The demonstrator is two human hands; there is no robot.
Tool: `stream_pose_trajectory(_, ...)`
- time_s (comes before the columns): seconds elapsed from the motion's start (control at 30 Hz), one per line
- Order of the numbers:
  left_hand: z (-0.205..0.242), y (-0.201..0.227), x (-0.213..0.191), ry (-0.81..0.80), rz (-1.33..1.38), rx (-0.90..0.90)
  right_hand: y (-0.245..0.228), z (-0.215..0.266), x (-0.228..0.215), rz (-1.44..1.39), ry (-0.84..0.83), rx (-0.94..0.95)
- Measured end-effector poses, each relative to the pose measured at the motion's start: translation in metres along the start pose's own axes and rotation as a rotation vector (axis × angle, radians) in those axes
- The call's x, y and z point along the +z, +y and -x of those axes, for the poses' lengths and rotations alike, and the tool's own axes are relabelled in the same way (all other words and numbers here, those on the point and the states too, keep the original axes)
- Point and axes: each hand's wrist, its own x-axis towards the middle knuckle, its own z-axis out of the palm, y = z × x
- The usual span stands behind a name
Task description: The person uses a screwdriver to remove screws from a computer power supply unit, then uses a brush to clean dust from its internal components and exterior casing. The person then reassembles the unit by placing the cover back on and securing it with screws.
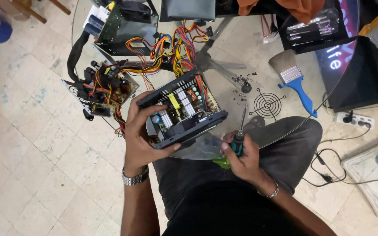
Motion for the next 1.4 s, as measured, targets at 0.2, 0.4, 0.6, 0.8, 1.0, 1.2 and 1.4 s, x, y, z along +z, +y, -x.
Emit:
stream_pose_trajectory(0.2,0.017,-0.014,0.007,0.189,-0.002,0.045,0.001,0.002,-0.001,0.007,-0.040,-0.023)
stream_pose_trajectory(0.4,0.026,-0.022,-0.001,0.201,-0.036,0.040,-0.008,0.000,0.001,0.019,-0.038,-0.060)
stream_pose_trajectory(0.6,0.045,0.009,0.024,0.399,-0.340,0.012,-0.018,0.009,-0.004,0.217,-0.112,-0.018)
stream_pose_trajectory(0.8,0.116,0.018,0.046,0.291,-0.377,0.421,-0.023,0.025,-0.020,0.152,-0.306,-0.115)
stream_pose_trajectory(1.0,0.082,0.036,0.113,0.069,-0.043,0.332,-0.018,0.048,-0.033,0.369,-0.441,-0.118)
stream_pose_trajectory(1.2,0.052,0.032,0.132,-0.202,0.137,0.061,0.019,0.111,-0.063,0.539,-0.292,0.180)
stream_pose_trajectory(1.4,0.032,0.018,0.156,-0.281,-0.098,0.079,-0.041,0.045,-0.029,0.282,0.149,0.156)
